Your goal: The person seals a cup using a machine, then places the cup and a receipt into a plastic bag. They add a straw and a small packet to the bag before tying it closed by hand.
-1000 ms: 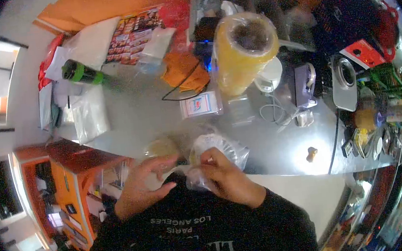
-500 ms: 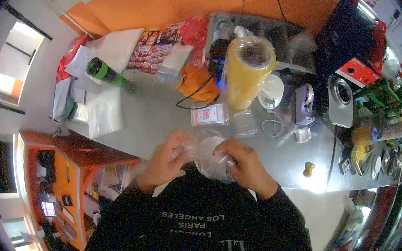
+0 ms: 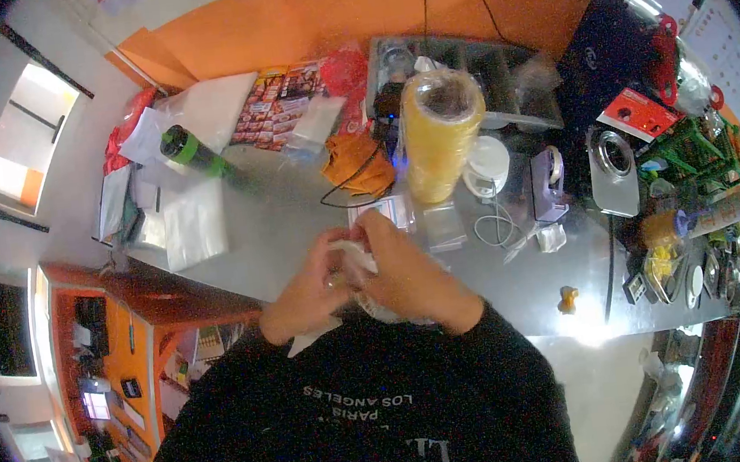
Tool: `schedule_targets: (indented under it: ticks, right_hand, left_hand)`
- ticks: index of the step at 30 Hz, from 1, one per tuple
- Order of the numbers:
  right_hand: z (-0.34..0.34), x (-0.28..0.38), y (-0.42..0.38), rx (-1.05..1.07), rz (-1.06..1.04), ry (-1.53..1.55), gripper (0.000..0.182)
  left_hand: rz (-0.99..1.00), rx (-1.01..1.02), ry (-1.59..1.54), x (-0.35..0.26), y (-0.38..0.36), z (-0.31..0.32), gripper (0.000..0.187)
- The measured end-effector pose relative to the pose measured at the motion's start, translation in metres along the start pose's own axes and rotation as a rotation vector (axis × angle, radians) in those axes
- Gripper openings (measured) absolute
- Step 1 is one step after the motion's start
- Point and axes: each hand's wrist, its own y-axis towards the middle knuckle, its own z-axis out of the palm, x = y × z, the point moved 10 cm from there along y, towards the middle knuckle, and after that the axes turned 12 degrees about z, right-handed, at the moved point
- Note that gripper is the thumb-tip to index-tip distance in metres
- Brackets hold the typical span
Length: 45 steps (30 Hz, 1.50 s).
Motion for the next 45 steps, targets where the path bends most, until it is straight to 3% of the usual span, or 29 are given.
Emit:
schedule_targets:
  ticks: [3, 7, 13, 18, 22, 27, 33, 38, 42, 45]
  right_hand:
    - [-0.022, -0.011, -0.002, 0.075, 0.021, 0.08, 0.034]
    - [-0.049, -0.021, -0.013, -0.123, -0.112, 1.171, 0.036]
    - [-0.031, -0.052, -0.018, -0.328, -0.222, 1.432, 0.031]
    - [-0.019, -0.071, -0.019, -0.415, -0.225, 1.544, 0.027]
    - [-0.021, -0.055, -0.025, -0.486, -0.212, 1.459, 0.028]
    - [-0.031, -0.035, -0.038, -0.459, -0.353, 1.411, 0.031]
    - [-0.008, -0.05, -0.023, -0.473, -0.339, 1.499, 0.031]
    - [0.017, -0.076, -0.005, -0.438, -0.173, 1.721, 0.024]
    - [0.023, -0.077, 0.001, -0.415, -0.205, 1.725, 0.022]
    - [0.025, -0.075, 0.003, -0.386, -0.221, 1.691, 0.021]
  left_hand:
    - [-0.193, -0.103, -0.203, 0.033, -0.006, -0.008, 0.047]
    - [-0.33, -0.188, -0.405, 0.06, -0.011, -0.017, 0.046]
    - [-0.257, -0.115, -0.272, 0.044, -0.001, -0.015, 0.051]
    - [-0.196, -0.103, -0.316, 0.039, 0.002, -0.012, 0.054]
    - [-0.329, -0.088, -0.406, 0.04, -0.004, -0.014, 0.054]
    - [-0.41, -0.126, -0.524, 0.066, -0.009, -0.012, 0.052]
    - [-0.289, -0.177, -0.617, 0.063, -0.005, -0.016, 0.058]
    - [-0.254, -0.062, -0.393, 0.06, -0.009, -0.018, 0.055]
    - [-0.238, 0.043, -0.104, 0.043, -0.005, -0.023, 0.055]
    - [-0.224, 0.055, -0.111, 0.026, 0.001, -0.022, 0.056]
